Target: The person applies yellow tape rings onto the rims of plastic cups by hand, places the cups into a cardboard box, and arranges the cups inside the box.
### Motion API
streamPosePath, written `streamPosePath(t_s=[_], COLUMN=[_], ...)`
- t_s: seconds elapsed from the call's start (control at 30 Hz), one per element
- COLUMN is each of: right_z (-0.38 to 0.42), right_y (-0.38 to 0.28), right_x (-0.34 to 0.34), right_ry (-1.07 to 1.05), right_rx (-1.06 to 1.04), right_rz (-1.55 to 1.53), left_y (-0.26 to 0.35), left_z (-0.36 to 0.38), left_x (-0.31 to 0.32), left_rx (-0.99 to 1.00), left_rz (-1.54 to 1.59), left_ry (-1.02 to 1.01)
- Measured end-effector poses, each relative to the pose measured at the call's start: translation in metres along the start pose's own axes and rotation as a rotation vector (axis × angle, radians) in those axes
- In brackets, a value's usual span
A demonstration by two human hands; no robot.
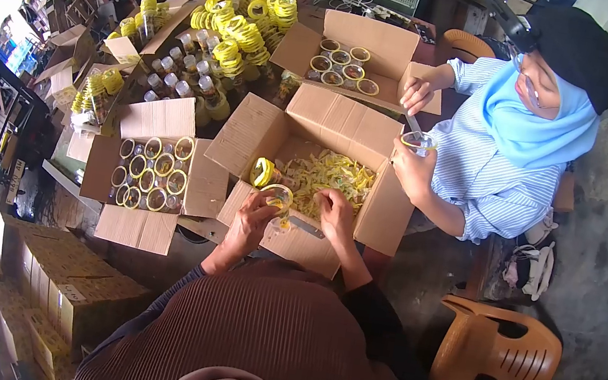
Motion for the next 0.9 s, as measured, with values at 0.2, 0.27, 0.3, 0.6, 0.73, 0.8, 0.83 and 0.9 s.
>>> streamPosePath(t_s=[0.2,0.27,0.3,0.6,0.73,0.8,0.83,0.9], right_z=[0.007,0.007,0.006,0.005,0.006,0.008,0.009,0.010], right_y=[-0.021,-0.033,-0.032,-0.027,-0.038,-0.044,-0.049,-0.063], right_x=[0.016,0.015,0.014,0.009,0.003,0.004,0.003,0.001], right_ry=[-0.325,-0.335,-0.337,-0.294,-0.249,-0.179,-0.108,-0.068], right_rx=[0.115,0.149,0.161,0.142,0.101,0.024,-0.052,-0.180], right_rz=[-0.306,-0.395,-0.357,-0.259,-0.098,-0.024,0.049,0.122], left_y=[0.008,0.010,0.011,0.014,0.011,0.011,0.011,0.011], left_z=[-0.004,-0.005,-0.005,-0.012,-0.011,-0.011,-0.011,-0.012], left_x=[-0.003,-0.002,-0.002,0.004,0.008,0.009,0.010,0.011], left_rx=[0.040,0.029,0.029,0.043,0.045,0.035,0.027,0.019], left_rz=[-0.099,-0.155,-0.156,-0.259,-0.267,-0.262,-0.269,-0.276], left_ry=[-0.064,-0.118,-0.120,-0.166,-0.176,-0.174,-0.167,-0.160])
Point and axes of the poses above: each hand's wrist, its own z-axis away from the middle knuckle, its own x-axis out of the palm, y = z × x, the point moved 5 cm from there along -z, towards the middle knuckle, and after that the axes turned 7 degrees about -y, right-handed, at the moved point
